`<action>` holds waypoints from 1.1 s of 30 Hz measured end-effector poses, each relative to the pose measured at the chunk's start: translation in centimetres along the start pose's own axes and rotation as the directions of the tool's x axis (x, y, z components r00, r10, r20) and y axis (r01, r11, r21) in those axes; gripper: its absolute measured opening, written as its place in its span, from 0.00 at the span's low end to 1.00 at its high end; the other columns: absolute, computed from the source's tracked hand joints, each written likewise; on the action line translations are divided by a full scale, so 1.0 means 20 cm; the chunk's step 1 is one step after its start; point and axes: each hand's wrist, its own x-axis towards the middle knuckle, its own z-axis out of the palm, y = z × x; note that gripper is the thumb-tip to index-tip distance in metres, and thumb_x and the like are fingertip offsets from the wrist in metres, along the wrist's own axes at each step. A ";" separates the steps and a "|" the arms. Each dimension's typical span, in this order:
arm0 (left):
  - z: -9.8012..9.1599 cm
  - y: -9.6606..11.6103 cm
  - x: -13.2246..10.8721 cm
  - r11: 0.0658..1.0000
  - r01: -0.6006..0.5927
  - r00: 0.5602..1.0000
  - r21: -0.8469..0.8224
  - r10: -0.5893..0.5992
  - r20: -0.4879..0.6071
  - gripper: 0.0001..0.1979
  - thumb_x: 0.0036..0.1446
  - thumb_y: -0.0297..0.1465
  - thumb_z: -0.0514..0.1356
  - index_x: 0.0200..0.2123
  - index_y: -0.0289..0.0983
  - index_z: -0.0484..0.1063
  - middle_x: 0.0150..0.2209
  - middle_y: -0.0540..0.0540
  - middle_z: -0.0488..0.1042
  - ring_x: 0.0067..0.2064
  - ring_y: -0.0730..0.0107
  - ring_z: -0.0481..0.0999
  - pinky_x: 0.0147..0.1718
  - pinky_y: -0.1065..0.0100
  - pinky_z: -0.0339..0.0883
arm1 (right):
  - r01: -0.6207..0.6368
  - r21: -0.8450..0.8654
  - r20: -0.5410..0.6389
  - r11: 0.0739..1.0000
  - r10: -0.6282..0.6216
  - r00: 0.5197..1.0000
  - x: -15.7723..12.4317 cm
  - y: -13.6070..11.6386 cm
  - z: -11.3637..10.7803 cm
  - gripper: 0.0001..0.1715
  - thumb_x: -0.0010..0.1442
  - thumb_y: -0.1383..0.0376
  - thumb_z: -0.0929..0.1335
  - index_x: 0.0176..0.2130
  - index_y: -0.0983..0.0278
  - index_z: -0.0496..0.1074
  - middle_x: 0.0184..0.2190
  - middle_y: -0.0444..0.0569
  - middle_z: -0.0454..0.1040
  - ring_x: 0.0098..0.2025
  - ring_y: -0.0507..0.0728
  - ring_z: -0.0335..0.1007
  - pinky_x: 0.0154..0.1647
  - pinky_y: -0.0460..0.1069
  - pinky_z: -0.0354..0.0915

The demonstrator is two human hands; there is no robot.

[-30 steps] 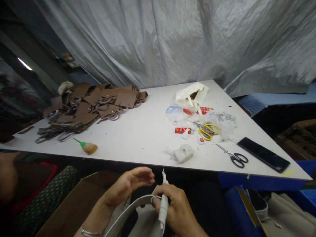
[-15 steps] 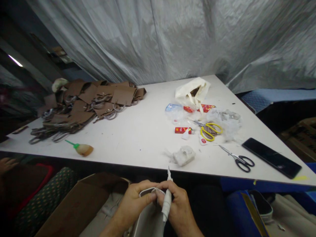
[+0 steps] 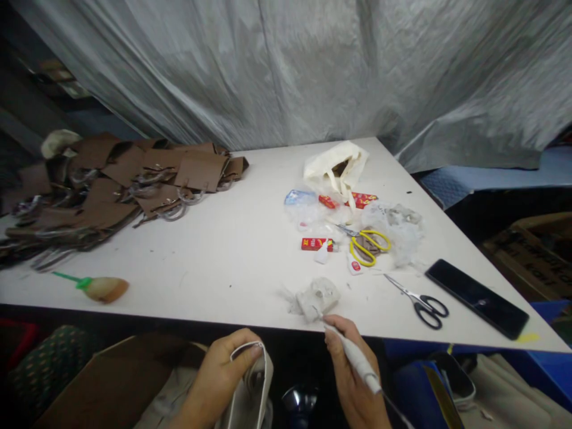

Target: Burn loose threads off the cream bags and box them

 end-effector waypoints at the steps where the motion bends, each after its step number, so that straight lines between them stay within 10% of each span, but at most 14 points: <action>1: 0.02 0.01 0.02 1.000 -0.005 1.000 0.021 0.005 0.010 0.12 0.54 0.38 0.63 0.25 0.37 0.77 0.26 0.46 0.77 0.34 0.59 0.74 0.36 0.64 0.65 | -0.027 -0.018 -0.016 0.999 0.027 1.000 0.03 0.02 -0.01 0.17 0.73 0.53 0.64 0.49 0.61 0.76 0.34 0.47 0.79 0.34 0.56 0.78 0.37 0.45 0.75; 13: 0.19 0.03 0.19 0.992 0.105 0.968 0.067 -0.118 0.222 0.11 0.53 0.36 0.61 0.29 0.36 0.80 0.30 0.45 0.81 0.38 0.56 0.78 0.40 0.64 0.66 | 0.056 -0.051 0.043 0.997 -0.054 0.998 0.20 0.05 0.04 0.15 0.74 0.56 0.64 0.41 0.61 0.74 0.32 0.46 0.76 0.34 0.56 0.75 0.38 0.48 0.70; 23: 0.19 0.01 0.22 0.983 0.174 0.948 0.056 -0.182 0.259 0.05 0.51 0.32 0.62 0.28 0.36 0.77 0.24 0.51 0.74 0.30 0.66 0.70 0.32 0.68 0.61 | 0.431 -0.275 0.223 0.859 -0.380 0.898 0.26 0.06 0.06 0.07 0.72 0.63 0.68 0.40 0.61 0.75 0.31 0.48 0.78 0.34 0.58 0.74 0.38 0.52 0.66; 33: 0.20 0.01 0.23 0.974 0.227 0.930 0.009 -0.220 0.293 0.07 0.49 0.32 0.65 0.28 0.35 0.82 0.27 0.48 0.79 0.32 0.65 0.74 0.33 0.68 0.63 | 0.377 -0.167 0.086 0.911 -0.367 0.926 0.24 0.05 0.02 0.06 0.72 0.63 0.68 0.41 0.61 0.75 0.31 0.46 0.79 0.32 0.56 0.75 0.37 0.49 0.67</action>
